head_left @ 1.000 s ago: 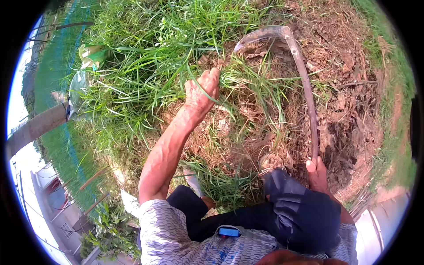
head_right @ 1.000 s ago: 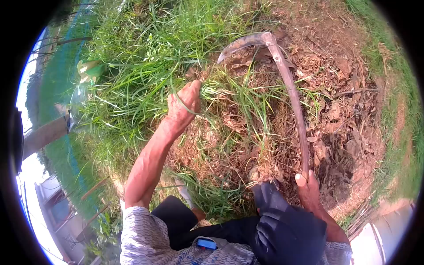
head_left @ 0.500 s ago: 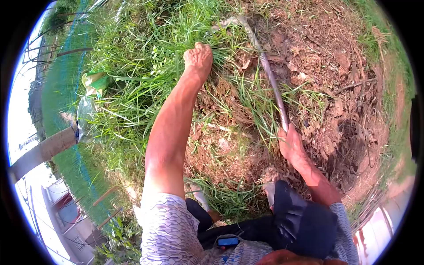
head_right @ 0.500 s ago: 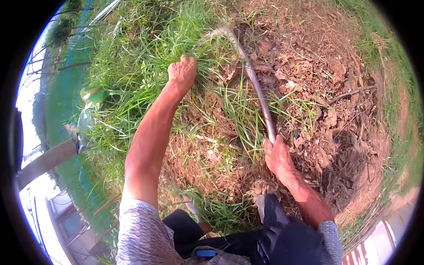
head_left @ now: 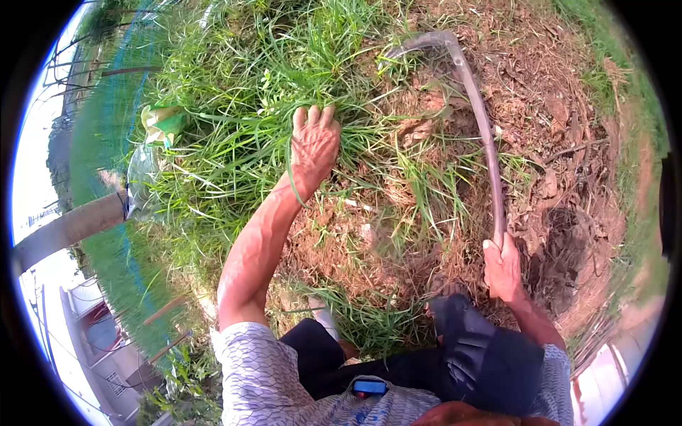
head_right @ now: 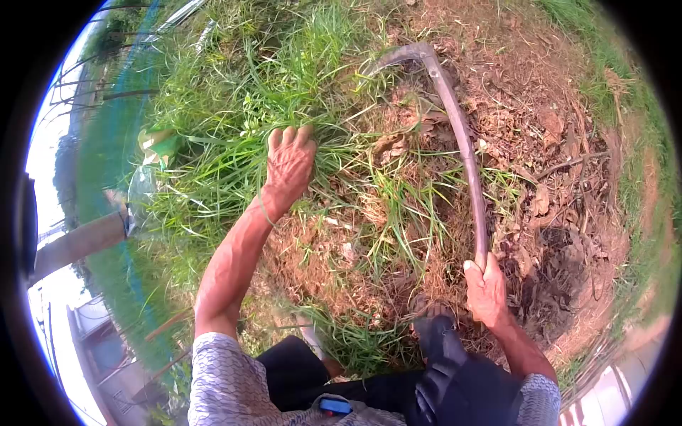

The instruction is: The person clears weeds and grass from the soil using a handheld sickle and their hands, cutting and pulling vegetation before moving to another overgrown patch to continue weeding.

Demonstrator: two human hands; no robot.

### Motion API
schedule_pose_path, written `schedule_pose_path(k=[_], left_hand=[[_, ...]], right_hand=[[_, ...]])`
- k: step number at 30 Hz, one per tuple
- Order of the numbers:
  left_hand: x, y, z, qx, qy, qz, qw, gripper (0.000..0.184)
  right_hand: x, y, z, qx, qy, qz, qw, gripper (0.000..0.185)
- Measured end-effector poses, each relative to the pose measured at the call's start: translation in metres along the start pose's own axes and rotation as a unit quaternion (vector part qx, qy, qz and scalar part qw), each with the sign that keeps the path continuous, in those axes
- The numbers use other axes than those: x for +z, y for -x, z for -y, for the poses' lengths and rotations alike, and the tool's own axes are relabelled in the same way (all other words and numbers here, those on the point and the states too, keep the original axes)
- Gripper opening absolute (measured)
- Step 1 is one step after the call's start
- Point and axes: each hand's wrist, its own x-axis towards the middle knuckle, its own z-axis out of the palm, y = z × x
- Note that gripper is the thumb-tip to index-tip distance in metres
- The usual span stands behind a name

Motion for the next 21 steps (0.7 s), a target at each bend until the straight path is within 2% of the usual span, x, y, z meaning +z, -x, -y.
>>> schedule_pose_path(k=[1,2,3,4,5,6,8,9,11,12,13,15,17,19,20,21], left_hand=[[-0.002,-0.006,0.003,0.026,-0.046,-0.023,0.998,0.017],[0.002,-0.015,0.004,0.02,-0.022,0.0,1.0,0.021],[0.006,-0.024,0.002,0.013,0.002,0.023,1.0,0.024],[0.001,-0.033,0.001,-0.025,0.04,0.03,0.998,0.046],[0.002,-0.043,0.005,-0.024,0.042,0.026,0.999,0.046],[0.006,-0.054,0.009,-0.065,0.038,0.051,0.996,0.056],[0.021,-0.071,0.021,-0.125,0.066,0.106,0.984,0.079],[0.025,-0.076,0.026,-0.142,0.07,0.127,0.979,0.082],[0.032,-0.081,0.03,-0.172,0.056,0.168,0.969,0.061],[0.037,-0.082,0.032,-0.169,0.058,0.168,0.969,0.061],[0.041,-0.079,0.035,-0.146,0.075,0.168,0.972,0.045],[0.036,-0.074,0.04,-0.121,0.079,0.129,0.981,0.014],[0.031,-0.061,0.041,-0.082,0.082,0.109,0.987,0.014],[0.019,-0.02,0.027,-0.075,0.107,0.099,0.986,0.014],[0.009,-0.007,0.023,-0.067,0.12,0.071,0.988,0.014],[-0.003,0.01,0.015,-0.057,0.143,0.11,0.982,0.017]], right_hand=[[0.011,-0.021,0.017,-0.033,0.013,-0.018,0.999,0.023],[0.019,-0.025,0.065,0.004,0.026,0.006,1.0,0.027],[0.027,-0.043,0.07,-0.031,0.036,0.025,0.999,0.031],[0.039,-0.056,0.061,-0.096,0.072,0.029,0.992,0.032],[0.054,-0.073,0.046,-0.161,0.108,0.031,0.981,0.034],[0.069,-0.09,0.015,-0.113,0.014,0.064,0.991,0.035],[0.073,-0.073,0.024,-0.184,0.22,0.011,0.958,0.036],[0.074,-0.064,0.043,-0.179,0.224,0.014,0.958,0.036],[0.073,-0.06,0.065,-0.072,0.159,0.081,0.981,0.036],[0.076,-0.064,0.043,-0.128,0.117,0.098,0.98,0.032],[0.066,-0.052,0.046,-0.126,0.116,0.098,0.98,0.032],[0.041,-0.025,0.06,-0.053,0.219,0.085,0.971,0.028],[0.013,0.012,0.022,-0.047,0.235,0.04,0.97,0.025],[-0.018,0.047,-0.053,-0.045,0.298,-0.003,0.954,0.027],[-0.04,0.063,-0.108,-0.067,0.266,-0.004,0.962,0.028],[-0.047,0.072,-0.118,-0.076,0.25,0.002,0.965,0.028]])
